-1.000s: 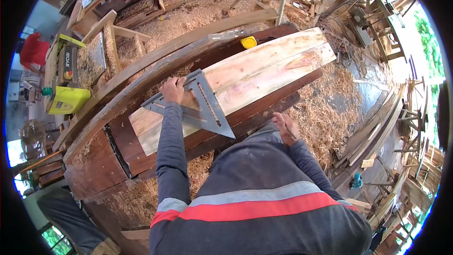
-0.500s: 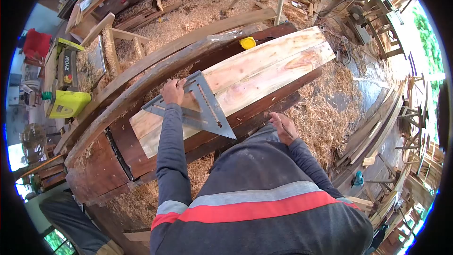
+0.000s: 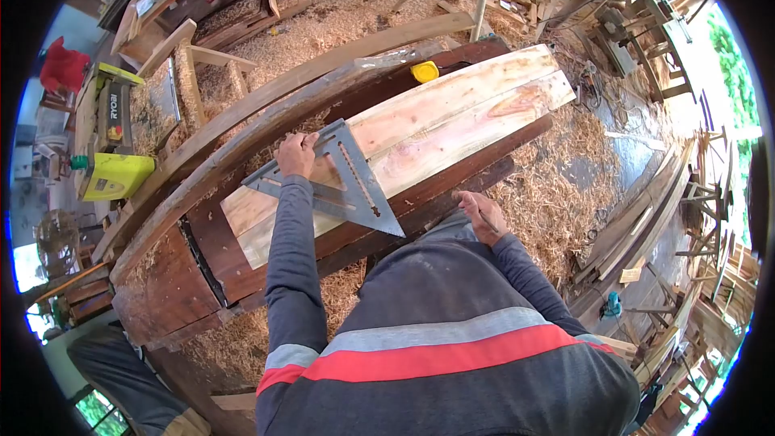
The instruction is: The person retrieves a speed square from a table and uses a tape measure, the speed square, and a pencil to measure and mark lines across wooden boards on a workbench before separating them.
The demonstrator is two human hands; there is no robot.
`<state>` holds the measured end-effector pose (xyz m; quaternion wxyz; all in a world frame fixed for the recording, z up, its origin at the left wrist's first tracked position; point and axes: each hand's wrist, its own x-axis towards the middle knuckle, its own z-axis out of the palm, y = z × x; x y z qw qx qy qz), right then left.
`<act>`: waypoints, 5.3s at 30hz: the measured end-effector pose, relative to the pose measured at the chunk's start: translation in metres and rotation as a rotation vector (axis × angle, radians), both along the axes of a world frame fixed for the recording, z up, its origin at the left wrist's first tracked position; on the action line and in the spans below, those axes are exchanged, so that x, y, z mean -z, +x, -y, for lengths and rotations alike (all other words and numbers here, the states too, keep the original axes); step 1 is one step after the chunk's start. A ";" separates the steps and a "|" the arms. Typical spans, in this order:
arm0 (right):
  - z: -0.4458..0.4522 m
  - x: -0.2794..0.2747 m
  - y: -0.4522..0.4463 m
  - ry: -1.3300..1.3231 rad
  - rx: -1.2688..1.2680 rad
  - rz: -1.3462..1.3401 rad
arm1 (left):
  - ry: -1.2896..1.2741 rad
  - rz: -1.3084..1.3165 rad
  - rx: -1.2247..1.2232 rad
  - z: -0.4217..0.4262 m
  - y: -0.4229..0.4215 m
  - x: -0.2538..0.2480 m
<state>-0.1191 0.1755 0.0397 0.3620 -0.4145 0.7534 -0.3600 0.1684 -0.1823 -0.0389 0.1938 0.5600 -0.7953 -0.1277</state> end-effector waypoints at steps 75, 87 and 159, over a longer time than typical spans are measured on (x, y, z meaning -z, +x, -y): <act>0.174 -0.006 0.042 -0.288 -0.254 -0.146 | -0.251 0.263 -0.125 -0.055 -0.031 -0.009; 0.298 0.085 0.066 -0.326 -0.394 -0.280 | -0.176 0.175 -0.141 -0.053 -0.029 -0.015; 0.007 -0.027 0.015 0.063 -0.078 0.155 | -0.206 0.001 -0.457 -0.096 0.196 -0.078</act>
